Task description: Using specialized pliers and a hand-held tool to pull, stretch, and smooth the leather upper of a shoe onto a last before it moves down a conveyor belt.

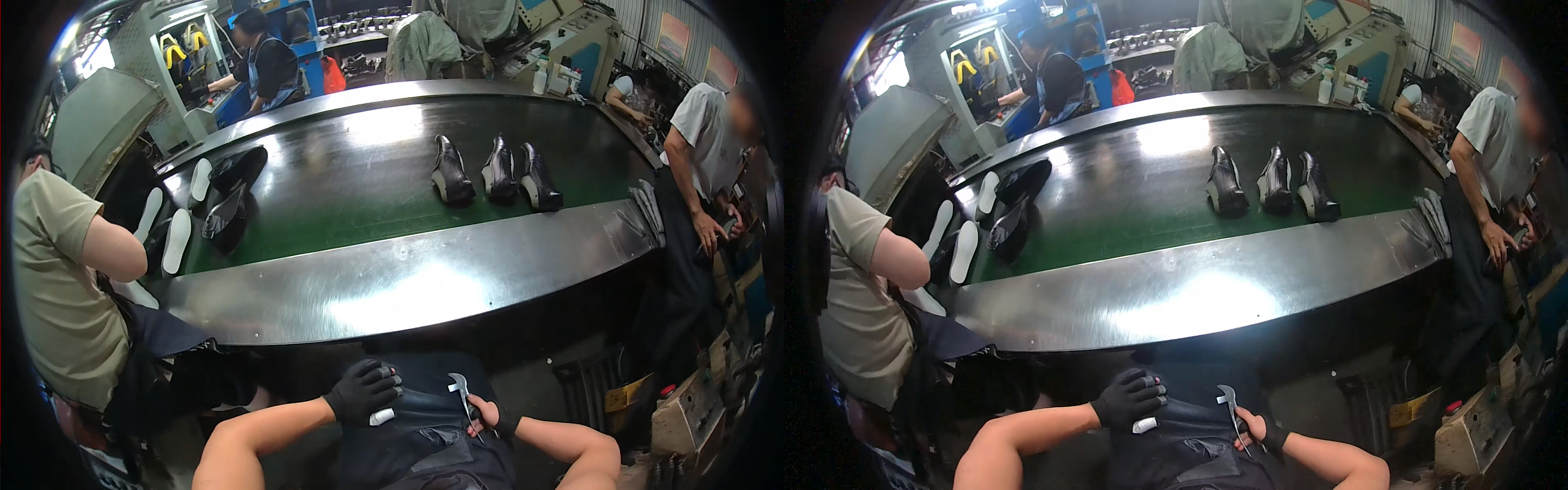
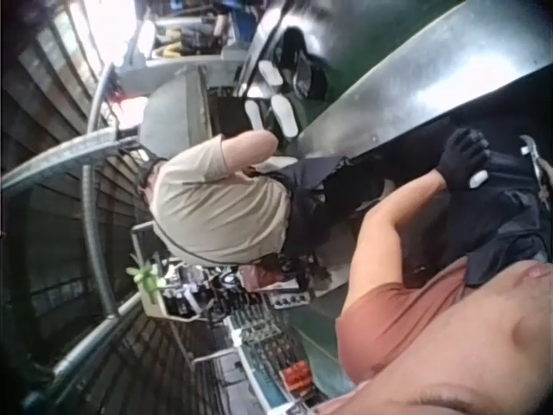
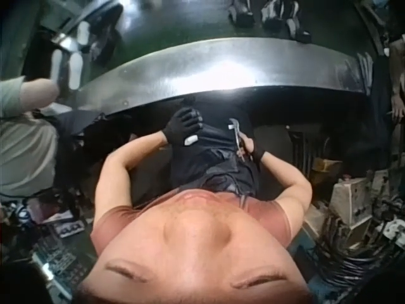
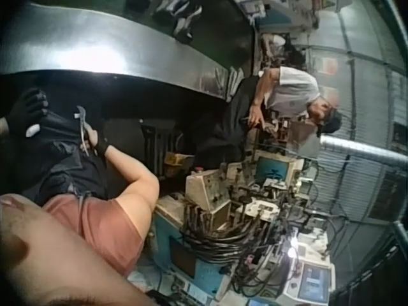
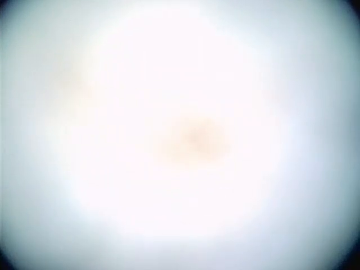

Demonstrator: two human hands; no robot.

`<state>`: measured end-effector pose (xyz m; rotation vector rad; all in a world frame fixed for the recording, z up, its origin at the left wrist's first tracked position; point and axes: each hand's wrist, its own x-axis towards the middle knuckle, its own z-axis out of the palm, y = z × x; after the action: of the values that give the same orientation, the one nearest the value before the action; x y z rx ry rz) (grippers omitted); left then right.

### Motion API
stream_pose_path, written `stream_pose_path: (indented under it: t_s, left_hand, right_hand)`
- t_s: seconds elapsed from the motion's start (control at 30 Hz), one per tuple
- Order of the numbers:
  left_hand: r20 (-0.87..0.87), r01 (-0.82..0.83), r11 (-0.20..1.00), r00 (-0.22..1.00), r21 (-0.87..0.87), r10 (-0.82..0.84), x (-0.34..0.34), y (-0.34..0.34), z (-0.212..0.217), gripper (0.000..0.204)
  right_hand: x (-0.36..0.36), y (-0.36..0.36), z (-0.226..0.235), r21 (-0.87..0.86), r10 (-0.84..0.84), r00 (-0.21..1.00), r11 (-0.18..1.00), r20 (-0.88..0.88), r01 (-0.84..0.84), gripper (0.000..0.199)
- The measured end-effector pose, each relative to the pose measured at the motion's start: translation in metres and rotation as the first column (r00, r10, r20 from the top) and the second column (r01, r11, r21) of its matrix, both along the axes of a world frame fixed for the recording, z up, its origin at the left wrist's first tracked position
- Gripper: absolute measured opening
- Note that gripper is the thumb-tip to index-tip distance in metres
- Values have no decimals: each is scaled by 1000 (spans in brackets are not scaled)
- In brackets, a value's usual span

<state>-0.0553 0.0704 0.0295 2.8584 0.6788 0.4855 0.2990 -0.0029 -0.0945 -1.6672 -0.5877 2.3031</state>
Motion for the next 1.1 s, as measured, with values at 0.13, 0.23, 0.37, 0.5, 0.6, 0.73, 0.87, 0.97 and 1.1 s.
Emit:
stream_pose_path:
  t_s: [0.13, 0.23, 0.37, 0.5, 0.6, 0.73, 0.87, 0.97, 1.1]
  left_hand:
    - [-56, 29, 1000, 998, -13, -30, -11, 14, -5, 40]
    - [-62, 11, 1000, 998, 9, -11, -21, 19, -9, 43]
    - [-89, -7, 1000, 996, 28, 10, -27, 23, -9, 42]
    - [-55, -7, 1000, 998, 5, 7, -26, 25, -13, 42]
    - [-58, -16, 1000, 998, -13, 15, -26, 21, -10, 42]
    - [-70, -16, 1000, 997, -2, 16, -23, 21, -4, 42]
    - [-33, -24, 1000, 999, 15, 25, -26, 18, -3, 42]
    - [-16, -27, 1000, 1000, 3, 27, -29, 15, -1, 42]
    - [-10, -27, 1000, 1000, -15, 27, -33, 12, -8, 43]
  right_hand:
    - [-13, 15, 6, -29, 47, 998, 999, 41, -46, 80]
    - [-22, 27, 11, -16, 77, 995, 997, 60, -76, 78]
    - [-24, 33, 10, 24, 105, 993, 994, 48, -106, 77]
    - [-18, 34, 1, 35, 110, 993, 993, 35, -111, 80]
    - [-21, 31, 6, 65, 99, 994, 993, 42, -102, 81]
    - [-18, 26, 4, 8, 61, 997, 998, 39, -61, 78]
    - [-20, 27, 6, 15, 65, 997, 998, 41, -65, 76]
    - [-20, 28, -10, -14, 51, 999, 999, 6, -51, 76]
    - [-21, 28, -12, 19, 110, 994, 994, -3, -110, 79]
